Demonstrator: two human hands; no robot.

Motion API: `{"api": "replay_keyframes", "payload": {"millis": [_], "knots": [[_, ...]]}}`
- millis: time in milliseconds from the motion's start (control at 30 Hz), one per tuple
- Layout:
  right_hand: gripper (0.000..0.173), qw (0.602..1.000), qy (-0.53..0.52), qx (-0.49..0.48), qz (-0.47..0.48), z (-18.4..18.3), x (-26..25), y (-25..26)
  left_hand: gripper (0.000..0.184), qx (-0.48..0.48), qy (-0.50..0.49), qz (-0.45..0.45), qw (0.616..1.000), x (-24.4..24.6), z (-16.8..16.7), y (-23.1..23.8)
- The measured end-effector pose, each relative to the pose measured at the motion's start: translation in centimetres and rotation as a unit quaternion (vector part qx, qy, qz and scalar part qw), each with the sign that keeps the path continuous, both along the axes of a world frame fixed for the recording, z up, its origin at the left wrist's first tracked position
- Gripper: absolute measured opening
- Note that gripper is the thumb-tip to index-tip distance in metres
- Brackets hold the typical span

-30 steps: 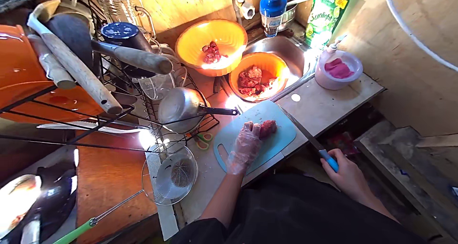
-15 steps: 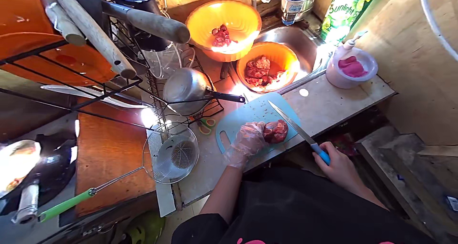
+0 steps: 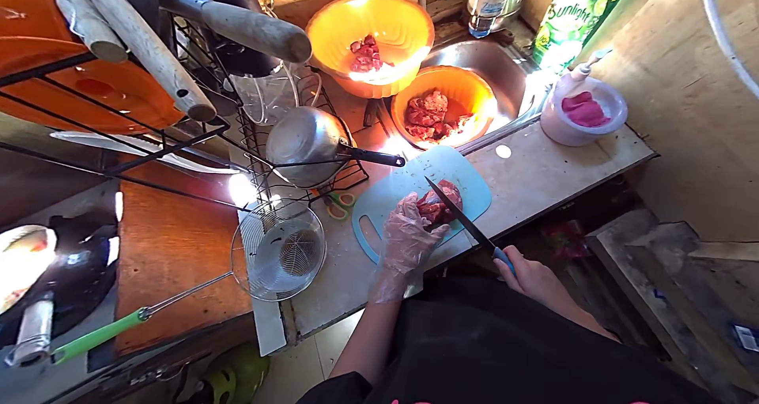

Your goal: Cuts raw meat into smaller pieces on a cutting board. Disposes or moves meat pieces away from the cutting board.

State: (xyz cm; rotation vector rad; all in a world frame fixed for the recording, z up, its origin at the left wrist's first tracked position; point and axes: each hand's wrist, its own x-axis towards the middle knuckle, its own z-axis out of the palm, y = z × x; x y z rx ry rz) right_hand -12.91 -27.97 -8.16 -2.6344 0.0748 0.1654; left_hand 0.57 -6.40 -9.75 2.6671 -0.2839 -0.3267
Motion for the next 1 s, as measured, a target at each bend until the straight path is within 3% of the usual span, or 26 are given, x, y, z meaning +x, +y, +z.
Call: {"api": "replay_keyframes", "payload": {"millis": [233,367,533,633,800,1000], "knots": [[0.038,0.997,0.042,-0.054,0.031,0.0,0.3,-0.1,0.039,-0.092,-0.144,0.044,0.984,-1.6,-3.7,-1.6],[0.038,0.994,0.031,-0.08,0.06,0.1,0.4,-1.0,0.035,-0.106,-0.165,0.046,0.979,-1.5,-4.7,-1.9],[0.038,0.98,0.157,-0.069,0.101,0.9,2.8,-1.5,0.031,-0.155,-0.199,0.067,0.965,-1.4,-6.0,-2.2],[0.041,0.958,0.261,-0.057,0.105,1.4,5.9,0.0,0.032,-0.164,-0.181,0.081,0.966,-1.4,-6.3,-2.4],[0.043,0.949,0.29,-0.072,0.101,1.5,10.9,4.1,0.032,-0.164,-0.19,0.084,0.964,-1.4,-6.9,-2.4],[0.038,0.945,0.305,-0.094,0.071,2.8,5.3,1.0,0.033,-0.172,-0.18,0.092,0.964,-1.3,-6.9,-2.3]]}}
